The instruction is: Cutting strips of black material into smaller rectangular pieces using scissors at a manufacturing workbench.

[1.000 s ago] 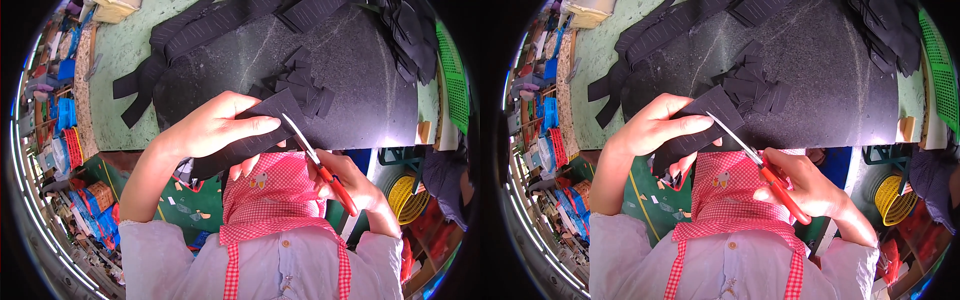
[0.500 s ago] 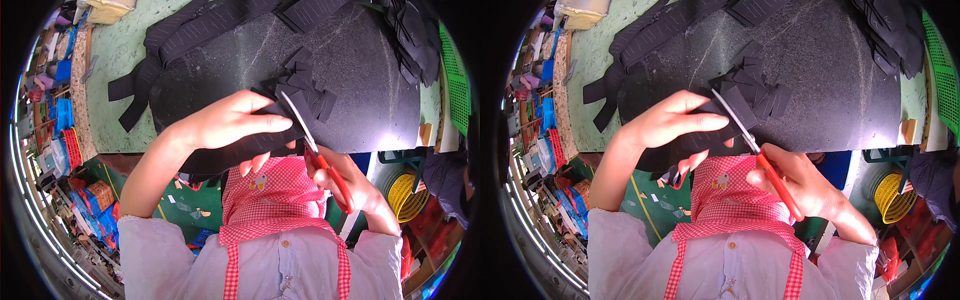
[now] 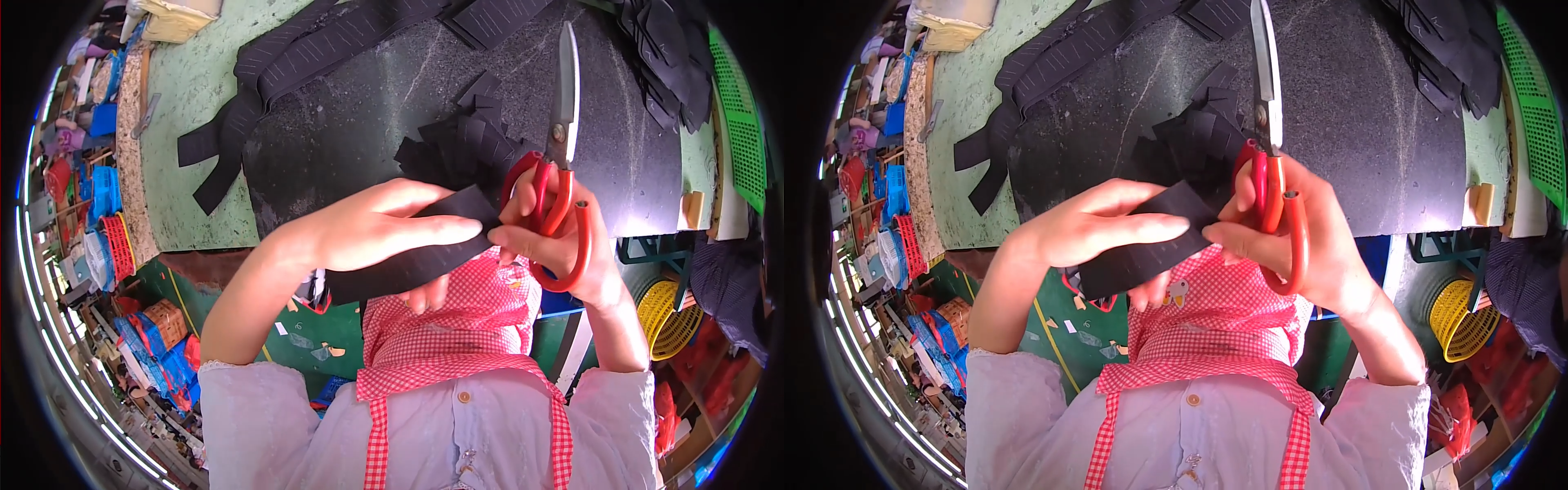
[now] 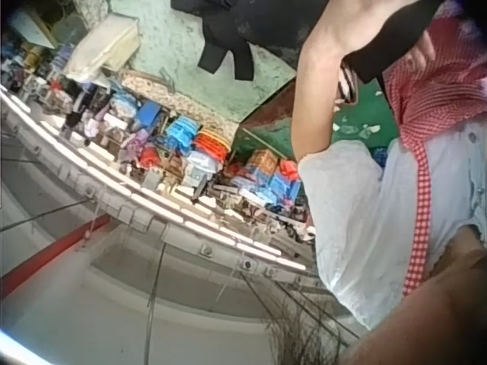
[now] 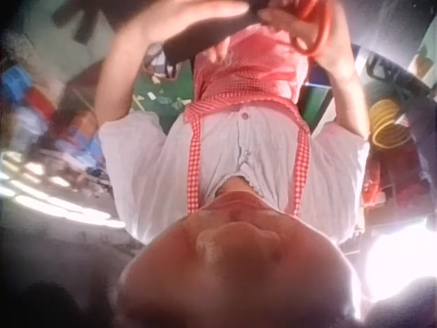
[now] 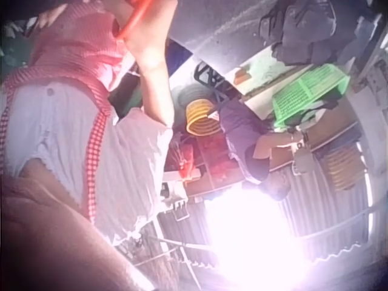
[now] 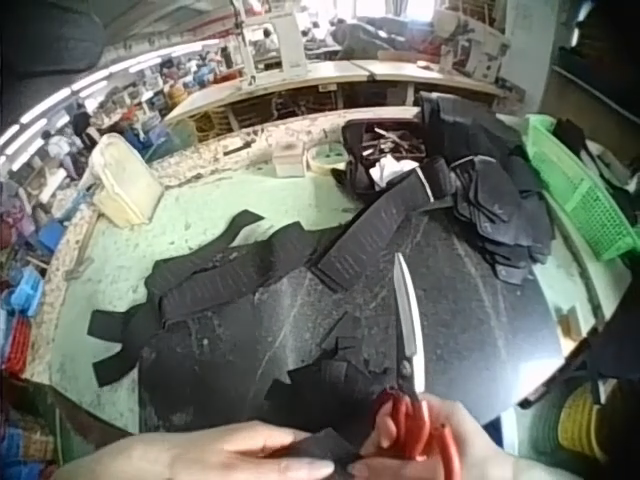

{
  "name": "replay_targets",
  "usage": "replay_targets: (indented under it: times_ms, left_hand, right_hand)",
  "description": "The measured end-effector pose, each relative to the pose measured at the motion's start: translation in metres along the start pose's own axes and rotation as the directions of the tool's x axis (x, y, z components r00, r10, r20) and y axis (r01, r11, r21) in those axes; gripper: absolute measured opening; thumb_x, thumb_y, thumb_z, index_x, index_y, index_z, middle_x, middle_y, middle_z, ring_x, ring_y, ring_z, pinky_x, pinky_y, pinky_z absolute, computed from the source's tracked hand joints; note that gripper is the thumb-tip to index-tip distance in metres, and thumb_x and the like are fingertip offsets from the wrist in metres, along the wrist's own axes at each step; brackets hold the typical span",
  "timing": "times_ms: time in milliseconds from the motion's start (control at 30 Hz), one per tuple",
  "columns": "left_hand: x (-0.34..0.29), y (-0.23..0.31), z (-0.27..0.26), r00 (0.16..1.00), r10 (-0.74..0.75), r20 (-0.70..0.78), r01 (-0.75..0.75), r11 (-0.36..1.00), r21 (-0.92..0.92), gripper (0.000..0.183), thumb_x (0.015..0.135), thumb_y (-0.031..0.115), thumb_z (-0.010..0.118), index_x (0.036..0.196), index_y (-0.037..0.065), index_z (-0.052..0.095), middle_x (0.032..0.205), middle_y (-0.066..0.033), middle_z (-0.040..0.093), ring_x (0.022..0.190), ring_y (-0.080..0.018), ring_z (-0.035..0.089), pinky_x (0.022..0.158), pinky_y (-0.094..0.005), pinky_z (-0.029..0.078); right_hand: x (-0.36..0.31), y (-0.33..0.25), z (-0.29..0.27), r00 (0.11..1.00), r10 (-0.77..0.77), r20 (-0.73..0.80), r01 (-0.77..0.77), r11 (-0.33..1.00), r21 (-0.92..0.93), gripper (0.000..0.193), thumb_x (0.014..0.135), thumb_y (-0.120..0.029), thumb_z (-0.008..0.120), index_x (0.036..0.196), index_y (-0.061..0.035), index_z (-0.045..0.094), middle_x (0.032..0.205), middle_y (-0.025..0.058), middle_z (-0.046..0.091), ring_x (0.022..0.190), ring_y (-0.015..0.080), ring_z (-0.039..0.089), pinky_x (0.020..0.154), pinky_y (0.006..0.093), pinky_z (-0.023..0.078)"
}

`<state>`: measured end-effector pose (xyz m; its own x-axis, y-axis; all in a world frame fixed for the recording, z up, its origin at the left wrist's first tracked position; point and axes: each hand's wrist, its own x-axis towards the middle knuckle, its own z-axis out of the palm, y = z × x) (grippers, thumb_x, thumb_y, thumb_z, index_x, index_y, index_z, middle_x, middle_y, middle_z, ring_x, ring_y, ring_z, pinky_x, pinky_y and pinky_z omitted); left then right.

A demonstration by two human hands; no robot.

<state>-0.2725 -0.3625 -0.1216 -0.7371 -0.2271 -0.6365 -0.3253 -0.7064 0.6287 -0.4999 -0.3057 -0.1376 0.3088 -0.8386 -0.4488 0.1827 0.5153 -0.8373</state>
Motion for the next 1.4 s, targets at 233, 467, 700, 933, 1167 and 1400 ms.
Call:
replay_targets:
  times_ms: [233,467,700,933,1167,1400]
  left_hand:
    - [-0.024,-0.008,-0.004,0.987,0.097,-0.126,-0.097,0.995,0.013,0.035,0.103,0.028,0.05,0.096,-0.005,0.059,0.066,-0.011,0.064,0.052,-0.0161,0.064,0.046,-0.0278,0.052]
    - [-0.019,-0.005,-0.006,0.947,0.233,-0.221,-0.234,0.972,0.02,0.034,0.103,0.022,0.048,0.104,-0.008,0.063,0.057,-0.012,0.061,0.041,-0.0159,0.058,0.04,-0.0268,0.047]
    - [-0.015,0.001,-0.007,0.969,0.207,-0.138,-0.205,0.978,0.027,0.034,0.104,0.027,0.048,0.106,-0.004,0.062,0.062,-0.0084,0.063,0.046,-0.0135,0.061,0.044,-0.0259,0.05]
    - [-0.012,0.0,-0.014,0.973,0.201,-0.114,-0.202,0.979,0.004,0.035,0.104,0.027,0.047,0.106,-0.005,0.061,0.064,-0.0092,0.063,0.048,-0.0139,0.061,0.044,-0.0263,0.051]
    - [-0.008,0.003,-0.016,0.972,0.194,-0.135,-0.193,0.981,0.014,0.035,0.104,0.025,0.047,0.109,-0.006,0.062,0.061,-0.0104,0.063,0.047,-0.0142,0.061,0.043,-0.0264,0.05]
    - [-0.003,0.009,-0.025,0.989,0.126,-0.074,-0.124,0.992,0.03,0.035,0.104,0.027,0.047,0.11,-0.005,0.061,0.064,-0.0104,0.063,0.051,-0.0143,0.063,0.046,-0.0263,0.052]
  right_hand:
    - [-0.02,0.014,-0.009,0.995,-0.008,0.096,0.007,1.0,0.003,0.033,0.1,-0.035,0.057,0.096,-0.0038,0.049,0.07,0.0001,0.051,0.059,0.0067,0.052,0.056,0.021,0.047]
    - [-0.04,0.03,-0.011,0.947,0.129,0.295,-0.044,0.959,-0.279,0.051,0.093,-0.05,0.062,0.1,-0.001,0.051,0.08,0.0071,0.054,0.076,0.0154,0.054,0.07,0.0304,0.043]
    - [-0.033,0.024,-0.01,0.963,0.093,0.253,0.024,0.906,-0.423,0.046,0.088,-0.045,0.07,0.092,-0.0017,0.054,0.075,0.0092,0.054,0.07,0.016,0.053,0.066,0.0323,0.044]
    - [-0.029,0.03,-0.012,0.956,0.084,0.281,-0.003,0.96,-0.278,0.045,0.09,-0.045,0.068,0.091,-0.0027,0.052,0.073,0.006,0.051,0.068,0.0139,0.049,0.063,0.0306,0.041]
    - [-0.027,0.028,-0.014,0.954,0.102,0.281,-0.03,0.968,-0.25,0.041,0.092,-0.041,0.067,0.089,-0.0031,0.052,0.067,0.0025,0.049,0.062,0.0104,0.046,0.057,0.0286,0.038]
    - [-0.023,0.025,-0.003,0.987,0.067,0.144,-0.019,0.95,-0.311,0.037,0.095,-0.034,0.066,0.082,-0.0008,0.057,0.058,-0.0015,0.048,0.052,0.0052,0.044,0.049,0.0244,0.035]
